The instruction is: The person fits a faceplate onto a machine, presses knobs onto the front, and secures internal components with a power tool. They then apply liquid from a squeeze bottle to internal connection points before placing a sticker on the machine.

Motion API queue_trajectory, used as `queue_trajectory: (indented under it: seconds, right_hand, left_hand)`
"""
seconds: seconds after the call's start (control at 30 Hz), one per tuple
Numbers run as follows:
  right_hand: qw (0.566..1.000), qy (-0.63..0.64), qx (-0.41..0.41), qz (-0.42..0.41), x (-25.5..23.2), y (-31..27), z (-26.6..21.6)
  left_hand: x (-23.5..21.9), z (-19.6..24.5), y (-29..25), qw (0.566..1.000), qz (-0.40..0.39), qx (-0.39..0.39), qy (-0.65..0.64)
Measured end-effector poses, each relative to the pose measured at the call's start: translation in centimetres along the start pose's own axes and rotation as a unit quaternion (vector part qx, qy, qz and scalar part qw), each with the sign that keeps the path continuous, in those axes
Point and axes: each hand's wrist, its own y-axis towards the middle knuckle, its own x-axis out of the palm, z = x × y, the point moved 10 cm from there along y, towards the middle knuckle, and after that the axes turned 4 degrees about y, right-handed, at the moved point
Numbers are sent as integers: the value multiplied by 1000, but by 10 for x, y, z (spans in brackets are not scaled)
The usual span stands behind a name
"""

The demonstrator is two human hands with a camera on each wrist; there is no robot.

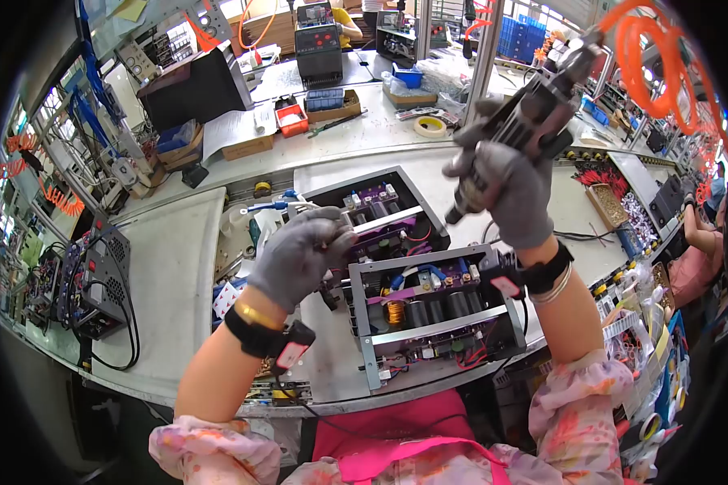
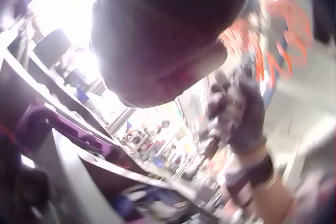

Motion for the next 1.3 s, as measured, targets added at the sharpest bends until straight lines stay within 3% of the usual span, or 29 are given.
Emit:
queue_trajectory:
  seconds: [0.03,0.1,0.17,0.23,0.37,0.43,0.5,0.57,0.63,0.73,1.1,1.23,1.3]
  right_hand:
    - [999,13,-52,-1,6,8,-9]
    - [995,44,-94,-2,21,18,-18]
    - [990,70,-118,-21,33,26,-16]
    - [989,77,-119,-36,46,27,-13]
    - [978,142,-121,-96,62,26,1]
    - [971,178,-134,-88,65,22,1]
    - [966,165,-129,-151,69,21,5]
    - [961,160,-128,-185,71,18,6]
    - [957,162,-102,-219,72,17,9]
    - [946,169,-69,-270,81,9,9]
    - [982,32,-106,-152,89,6,-2]
    - [973,89,-45,-209,123,1,4]
    - [966,101,-41,-233,137,-1,5]
  left_hand:
    - [-5,-18,-10,950,65,-97,-290]
    - [-14,-7,-16,996,41,30,-71]
    - [-19,-9,-18,996,49,36,-66]
    - [-10,-17,-17,953,87,-80,-277]
    - [-11,-33,-1,955,39,-54,-291]
    - [-10,-32,-2,949,95,-66,-293]
    - [-6,-43,-1,928,114,-97,-341]
    - [3,-42,-2,928,72,-73,-358]
    - [4,-44,-11,916,123,-96,-369]
    - [4,-56,-7,873,119,-80,-465]
    - [-3,-51,-30,923,96,-78,-365]
    - [-1,-49,-36,922,80,-63,-375]
    - [-3,-48,-38,897,99,-46,-428]
